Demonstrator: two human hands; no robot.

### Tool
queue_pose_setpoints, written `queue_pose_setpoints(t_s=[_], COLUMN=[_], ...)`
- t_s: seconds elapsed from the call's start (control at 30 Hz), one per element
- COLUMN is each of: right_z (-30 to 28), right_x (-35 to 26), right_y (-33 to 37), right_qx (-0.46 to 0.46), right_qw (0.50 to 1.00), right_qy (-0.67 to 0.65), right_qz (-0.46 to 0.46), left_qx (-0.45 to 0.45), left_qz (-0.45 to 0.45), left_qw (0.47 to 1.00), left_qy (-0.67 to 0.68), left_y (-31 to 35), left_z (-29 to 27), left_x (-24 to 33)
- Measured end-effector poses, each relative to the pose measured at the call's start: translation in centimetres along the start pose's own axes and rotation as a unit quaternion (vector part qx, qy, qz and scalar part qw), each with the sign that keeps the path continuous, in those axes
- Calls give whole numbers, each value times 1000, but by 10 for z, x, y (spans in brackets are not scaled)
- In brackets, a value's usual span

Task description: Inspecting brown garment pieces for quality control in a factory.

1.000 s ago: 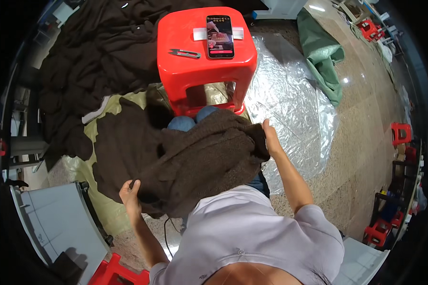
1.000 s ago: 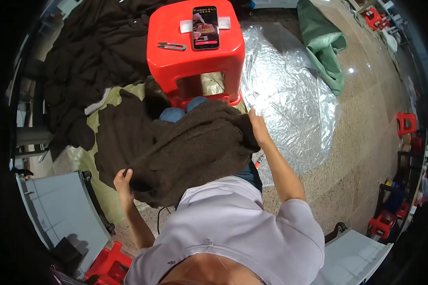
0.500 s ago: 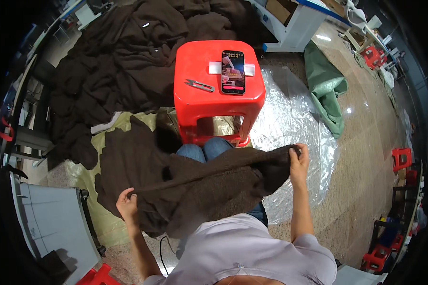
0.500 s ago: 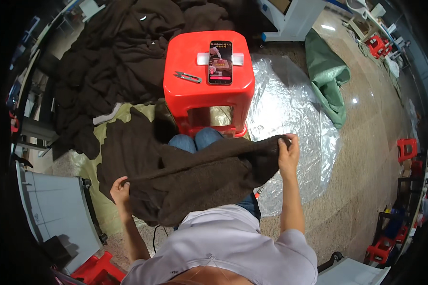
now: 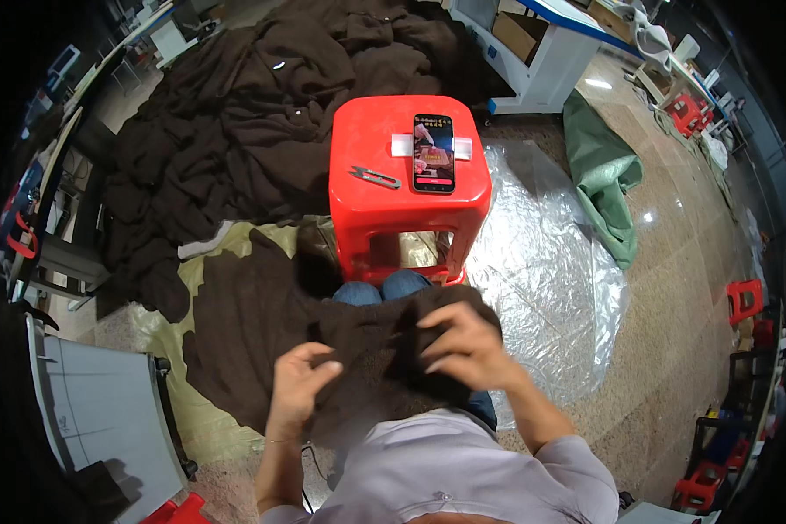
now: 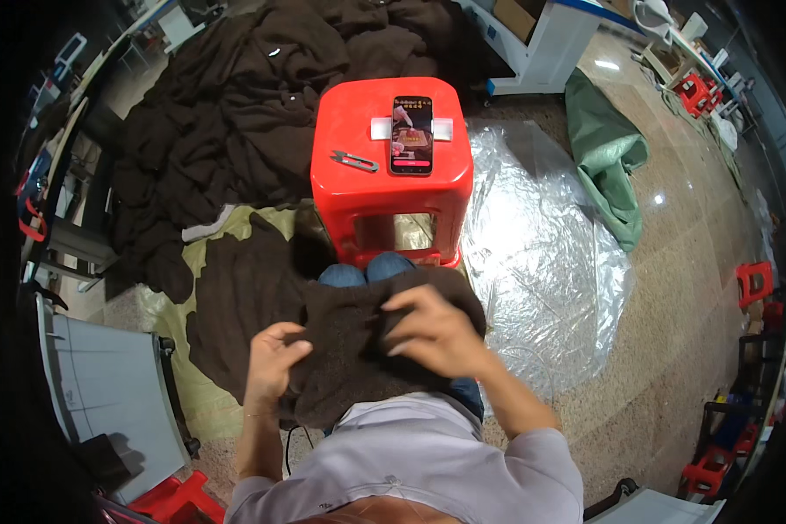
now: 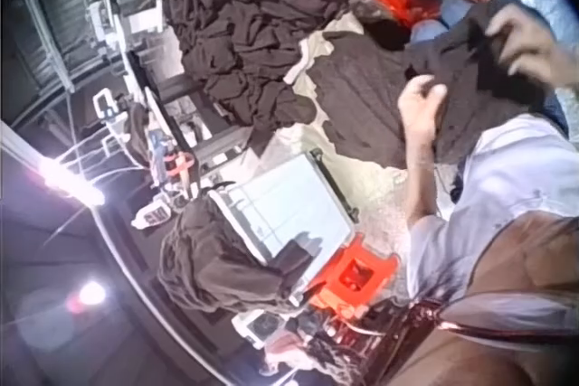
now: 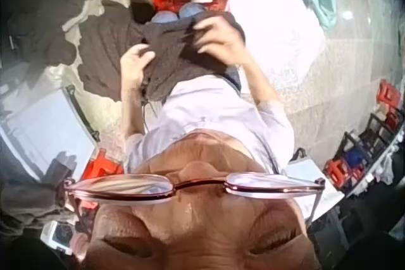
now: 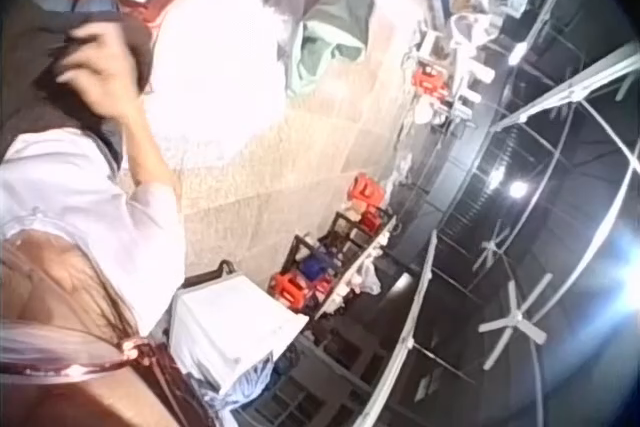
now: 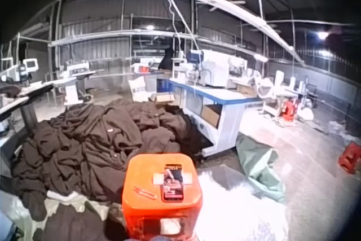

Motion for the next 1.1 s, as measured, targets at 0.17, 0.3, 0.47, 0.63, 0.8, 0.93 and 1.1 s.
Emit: queue_pose_setpoints(t_s=[0.17,0.3,0.47,0.63,0.8,0.93,1.1], right_z=[57,72,86,89,80,99,98], right_x=[-31,-27,-31,-32,-25,-36,-28], right_y=[-28,-33,-35,-41,-47,-40,-40], right_qx=[-93,-158,-123,-110,-81,-133,-97], right_qw=[995,987,992,991,995,987,994], right_qy=[-41,15,0,-23,-41,-27,-18], right_qz=[-22,-7,-42,-67,-34,-88,-43], left_qx=[-86,-16,15,-48,-87,28,163], left_qz=[130,200,87,77,-36,40,178], left_qw=[978,967,985,995,994,998,965], left_qy=[-140,-158,-147,-42,52,-46,-101], left_y=[1,1,-7,-8,-6,-13,-25], left_z=[47,31,15,14,6,6,24], left_x=[16,14,-33,-45,-38,-38,-37])
Point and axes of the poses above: each hand's wrist, its own y-axis away from the middle knuckle, its own z-axis out of the palm, x = y × z, the point moved 5 cm from there along -y, towards the middle knuckle, and after that the axes turned 12 degrees about z, right-handed, at the moved point
